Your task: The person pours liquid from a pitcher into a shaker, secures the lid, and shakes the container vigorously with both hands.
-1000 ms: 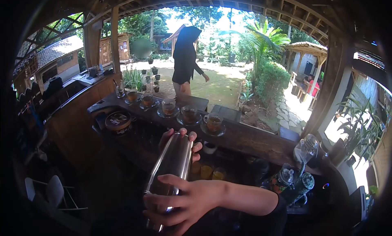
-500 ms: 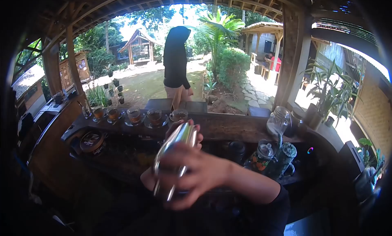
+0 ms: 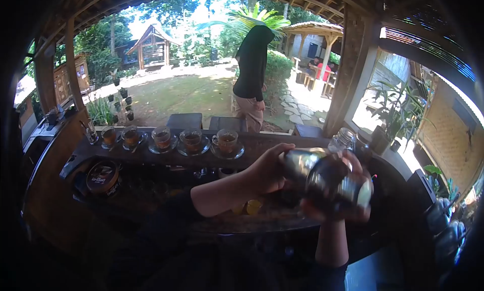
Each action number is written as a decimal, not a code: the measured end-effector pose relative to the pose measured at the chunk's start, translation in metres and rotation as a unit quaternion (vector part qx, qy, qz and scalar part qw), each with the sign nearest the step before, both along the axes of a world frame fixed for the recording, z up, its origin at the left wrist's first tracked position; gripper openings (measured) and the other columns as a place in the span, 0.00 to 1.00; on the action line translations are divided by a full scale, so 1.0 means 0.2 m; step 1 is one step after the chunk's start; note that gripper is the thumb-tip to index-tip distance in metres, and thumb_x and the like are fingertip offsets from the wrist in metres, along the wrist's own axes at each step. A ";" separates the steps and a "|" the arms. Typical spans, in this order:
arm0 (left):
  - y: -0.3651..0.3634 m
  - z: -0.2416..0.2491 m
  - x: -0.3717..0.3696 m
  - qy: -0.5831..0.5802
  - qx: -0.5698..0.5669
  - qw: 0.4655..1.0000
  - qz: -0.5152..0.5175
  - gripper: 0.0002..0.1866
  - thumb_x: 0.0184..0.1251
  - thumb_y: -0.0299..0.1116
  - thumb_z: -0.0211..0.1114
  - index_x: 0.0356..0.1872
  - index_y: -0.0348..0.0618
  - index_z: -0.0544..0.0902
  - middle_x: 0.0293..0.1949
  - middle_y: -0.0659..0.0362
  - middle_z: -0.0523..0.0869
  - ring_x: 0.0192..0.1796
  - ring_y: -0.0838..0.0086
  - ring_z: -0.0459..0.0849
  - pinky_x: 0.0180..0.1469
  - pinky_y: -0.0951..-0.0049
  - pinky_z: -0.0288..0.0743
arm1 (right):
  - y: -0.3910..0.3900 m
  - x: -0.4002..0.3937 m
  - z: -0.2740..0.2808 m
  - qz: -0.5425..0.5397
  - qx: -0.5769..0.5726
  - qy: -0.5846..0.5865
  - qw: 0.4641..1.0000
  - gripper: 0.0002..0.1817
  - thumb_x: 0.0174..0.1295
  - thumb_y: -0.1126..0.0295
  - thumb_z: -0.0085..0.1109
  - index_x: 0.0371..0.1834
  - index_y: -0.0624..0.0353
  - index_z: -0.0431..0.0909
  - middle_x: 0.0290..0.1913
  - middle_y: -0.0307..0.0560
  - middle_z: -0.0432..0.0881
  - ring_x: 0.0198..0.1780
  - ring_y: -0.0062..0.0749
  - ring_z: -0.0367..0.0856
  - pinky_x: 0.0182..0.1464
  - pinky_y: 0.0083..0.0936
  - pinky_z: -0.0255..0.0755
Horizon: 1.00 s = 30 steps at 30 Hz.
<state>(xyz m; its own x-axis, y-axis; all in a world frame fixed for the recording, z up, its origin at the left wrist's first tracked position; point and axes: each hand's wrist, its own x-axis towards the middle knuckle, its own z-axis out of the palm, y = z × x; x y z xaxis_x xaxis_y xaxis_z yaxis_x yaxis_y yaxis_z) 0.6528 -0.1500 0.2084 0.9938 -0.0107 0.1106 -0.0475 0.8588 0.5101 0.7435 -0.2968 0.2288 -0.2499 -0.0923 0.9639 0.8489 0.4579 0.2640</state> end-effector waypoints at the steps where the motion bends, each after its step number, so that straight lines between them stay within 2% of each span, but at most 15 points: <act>1: -0.01 0.00 -0.01 0.035 0.019 0.999 0.016 0.24 0.64 0.48 0.56 0.54 0.42 0.71 0.48 0.50 0.80 0.54 0.61 0.77 0.59 0.51 0.67 | 0.00 -0.01 -0.05 -0.042 0.005 0.166 0.985 0.54 0.42 0.56 0.74 0.65 0.46 0.41 0.60 0.62 0.59 0.59 0.51 0.67 0.59 0.44 0.67; 2: -0.01 0.02 -0.01 0.066 0.043 0.996 0.032 0.24 0.64 0.47 0.56 0.54 0.41 0.71 0.47 0.50 0.81 0.54 0.62 0.77 0.58 0.51 0.67 | -0.05 0.00 -0.05 -0.108 0.016 0.186 0.976 0.52 0.43 0.59 0.74 0.65 0.44 0.43 0.61 0.64 0.57 0.60 0.53 0.66 0.58 0.46 0.69; 7: -0.19 0.26 -0.15 -0.175 0.204 0.962 -0.048 0.26 0.65 0.46 0.57 0.60 0.44 0.66 0.54 0.50 0.74 0.56 0.62 0.74 0.58 0.58 0.69 | -0.18 -0.26 0.02 0.107 0.046 -0.030 0.993 0.53 0.45 0.53 0.73 0.69 0.48 0.45 0.62 0.54 0.60 0.59 0.50 0.68 0.58 0.48 0.70; 8: -0.23 0.27 -0.13 -0.238 0.230 0.941 -0.072 0.27 0.65 0.46 0.56 0.60 0.44 0.66 0.53 0.50 0.74 0.57 0.62 0.73 0.59 0.57 0.68 | -0.21 -0.26 0.04 0.005 0.034 0.009 0.999 0.50 0.46 0.48 0.69 0.68 0.52 0.47 0.61 0.57 0.61 0.57 0.50 0.70 0.58 0.45 0.70; 11: -0.15 0.13 0.21 -0.017 0.146 0.984 -0.105 0.24 0.67 0.48 0.52 0.56 0.43 0.68 0.48 0.50 0.77 0.50 0.61 0.79 0.52 0.60 0.74 | -0.29 -0.24 0.07 -0.299 0.001 0.138 0.944 0.49 0.50 0.36 0.58 0.65 0.63 0.53 0.59 0.65 0.65 0.53 0.47 0.75 0.56 0.37 0.68; 12: -0.10 0.08 0.28 -0.068 0.167 0.973 -0.141 0.25 0.68 0.50 0.48 0.54 0.40 0.68 0.44 0.49 0.80 0.46 0.60 0.81 0.48 0.61 0.76 | -0.19 -0.12 0.09 -0.201 0.018 0.162 0.966 0.48 0.50 0.44 0.64 0.64 0.63 0.50 0.60 0.64 0.63 0.57 0.47 0.71 0.58 0.38 0.66; 13: -0.12 0.08 0.28 0.002 0.161 0.984 -0.081 0.26 0.68 0.51 0.47 0.54 0.38 0.69 0.44 0.49 0.81 0.46 0.60 0.81 0.48 0.60 0.76 | -0.23 0.00 0.06 -0.286 0.059 0.104 0.951 0.49 0.49 0.50 0.67 0.65 0.60 0.45 0.60 0.63 0.63 0.60 0.48 0.68 0.59 0.39 0.67; 14: -0.16 0.10 0.25 0.071 0.158 0.985 -0.019 0.27 0.68 0.52 0.45 0.54 0.37 0.69 0.43 0.49 0.81 0.46 0.60 0.82 0.48 0.60 0.76 | -0.21 -0.02 0.09 -0.169 0.039 0.192 0.966 0.53 0.46 0.52 0.71 0.66 0.56 0.41 0.61 0.63 0.62 0.59 0.49 0.68 0.59 0.41 0.67; 17: -0.25 0.27 0.09 -0.096 0.235 0.966 -0.055 0.25 0.68 0.48 0.49 0.56 0.38 0.69 0.47 0.49 0.78 0.49 0.64 0.79 0.54 0.60 0.72 | -0.41 -0.24 0.05 -0.164 0.009 0.187 0.969 0.61 0.32 0.43 0.77 0.67 0.42 0.43 0.63 0.62 0.58 0.58 0.53 0.69 0.58 0.44 0.71; 20: -0.37 0.38 0.02 -0.248 0.244 0.933 -0.098 0.23 0.67 0.44 0.52 0.58 0.41 0.69 0.51 0.50 0.76 0.53 0.66 0.77 0.57 0.64 0.70 | -0.44 -0.36 0.09 -0.065 -0.008 -0.044 0.997 0.51 0.39 0.44 0.73 0.68 0.33 0.53 0.69 0.40 0.53 0.63 0.55 0.61 0.55 0.43 0.72; 24: -0.35 0.23 0.40 -0.007 0.151 0.977 -0.150 0.24 0.68 0.50 0.47 0.55 0.43 0.68 0.47 0.52 0.79 0.50 0.64 0.79 0.52 0.60 0.73 | -0.47 0.07 0.10 -0.296 0.115 0.001 0.948 0.53 0.44 0.45 0.70 0.66 0.54 0.46 0.61 0.64 0.59 0.62 0.52 0.62 0.57 0.44 0.67; 25: -0.37 0.21 0.41 0.059 0.145 0.984 -0.083 0.23 0.68 0.50 0.47 0.55 0.43 0.68 0.48 0.52 0.79 0.50 0.63 0.80 0.53 0.57 0.73 | -0.49 0.05 0.11 -0.467 0.092 0.112 0.872 0.48 0.45 0.53 0.69 0.63 0.58 0.48 0.58 0.60 0.62 0.60 0.47 0.66 0.59 0.40 0.64; 26: -0.40 0.18 0.41 0.125 0.138 0.982 -0.016 0.23 0.68 0.50 0.47 0.55 0.43 0.68 0.48 0.51 0.78 0.50 0.62 0.80 0.53 0.55 0.73 | -0.39 0.09 0.16 -0.160 0.065 0.247 0.954 0.43 0.45 0.60 0.67 0.62 0.62 0.52 0.60 0.57 0.60 0.61 0.41 0.64 0.61 0.35 0.61; 28: -0.47 0.21 0.34 0.089 0.150 0.984 -0.026 0.22 0.68 0.49 0.48 0.54 0.44 0.69 0.47 0.51 0.79 0.49 0.62 0.80 0.53 0.52 0.73 | -0.54 0.19 0.04 -0.282 0.130 0.210 0.927 0.45 0.45 0.59 0.70 0.63 0.63 0.53 0.63 0.55 0.58 0.63 0.37 0.62 0.63 0.36 0.60; 30: -0.54 0.28 0.27 -0.031 0.139 0.986 -0.083 0.21 0.68 0.45 0.48 0.55 0.43 0.69 0.47 0.51 0.78 0.51 0.65 0.78 0.56 0.60 0.70 | -0.64 -0.05 0.09 -0.111 -0.031 0.140 0.983 0.53 0.41 0.53 0.75 0.66 0.59 0.52 0.65 0.55 0.55 0.66 0.37 0.59 0.65 0.38 0.60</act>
